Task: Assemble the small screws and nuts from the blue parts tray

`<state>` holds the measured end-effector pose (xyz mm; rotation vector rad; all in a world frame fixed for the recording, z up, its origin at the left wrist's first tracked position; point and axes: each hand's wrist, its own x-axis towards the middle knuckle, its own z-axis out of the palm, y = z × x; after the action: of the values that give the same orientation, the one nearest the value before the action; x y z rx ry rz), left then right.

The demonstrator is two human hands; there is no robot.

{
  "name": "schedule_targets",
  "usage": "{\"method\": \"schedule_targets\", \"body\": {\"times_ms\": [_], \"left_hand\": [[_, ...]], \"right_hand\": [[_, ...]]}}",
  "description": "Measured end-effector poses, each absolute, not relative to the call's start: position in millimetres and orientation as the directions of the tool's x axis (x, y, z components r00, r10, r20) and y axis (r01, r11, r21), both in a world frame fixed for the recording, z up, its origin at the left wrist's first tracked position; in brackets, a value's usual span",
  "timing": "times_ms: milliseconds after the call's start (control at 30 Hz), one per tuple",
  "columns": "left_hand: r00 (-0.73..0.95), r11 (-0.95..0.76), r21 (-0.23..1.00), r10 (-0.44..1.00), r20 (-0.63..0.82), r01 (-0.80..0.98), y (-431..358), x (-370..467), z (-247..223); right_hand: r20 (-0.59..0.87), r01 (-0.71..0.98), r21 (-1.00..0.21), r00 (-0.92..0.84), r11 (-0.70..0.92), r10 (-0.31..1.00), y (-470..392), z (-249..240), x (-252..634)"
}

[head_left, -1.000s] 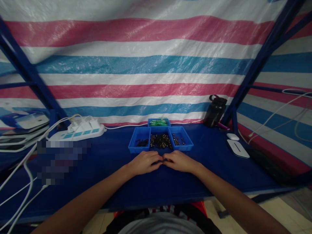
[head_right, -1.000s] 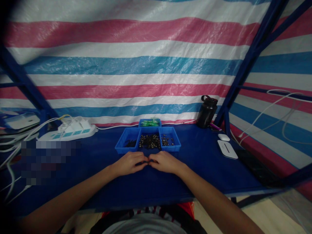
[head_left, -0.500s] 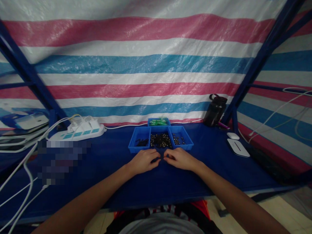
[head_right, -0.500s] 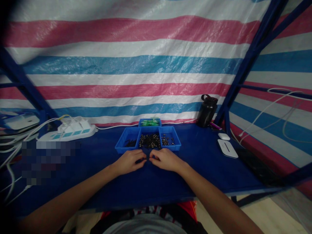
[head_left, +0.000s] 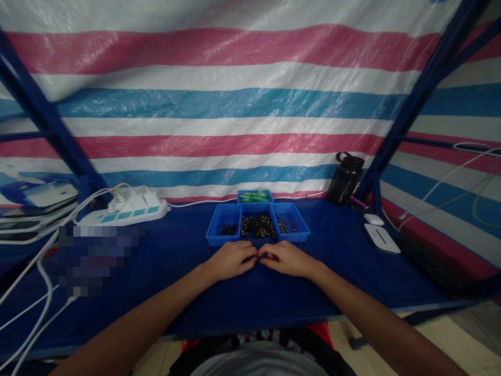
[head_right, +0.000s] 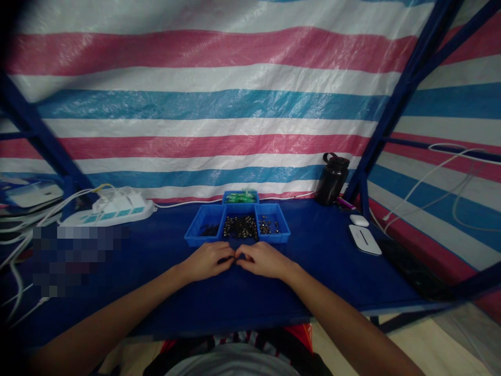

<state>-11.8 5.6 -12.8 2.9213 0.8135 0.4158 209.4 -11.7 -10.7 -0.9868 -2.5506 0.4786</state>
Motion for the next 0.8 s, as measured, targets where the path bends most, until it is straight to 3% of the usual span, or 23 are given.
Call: {"method": "schedule_targets", "body": {"times_ms": [800], "left_hand": [[0.841,-0.87,0.127,0.494,0.221,0.477,2.1,-10.8,-6.6]], "right_hand": [[0.23,0.593,-0.421,-0.662,0.686,0.713,-12.3,-7.9,208.9]]}}
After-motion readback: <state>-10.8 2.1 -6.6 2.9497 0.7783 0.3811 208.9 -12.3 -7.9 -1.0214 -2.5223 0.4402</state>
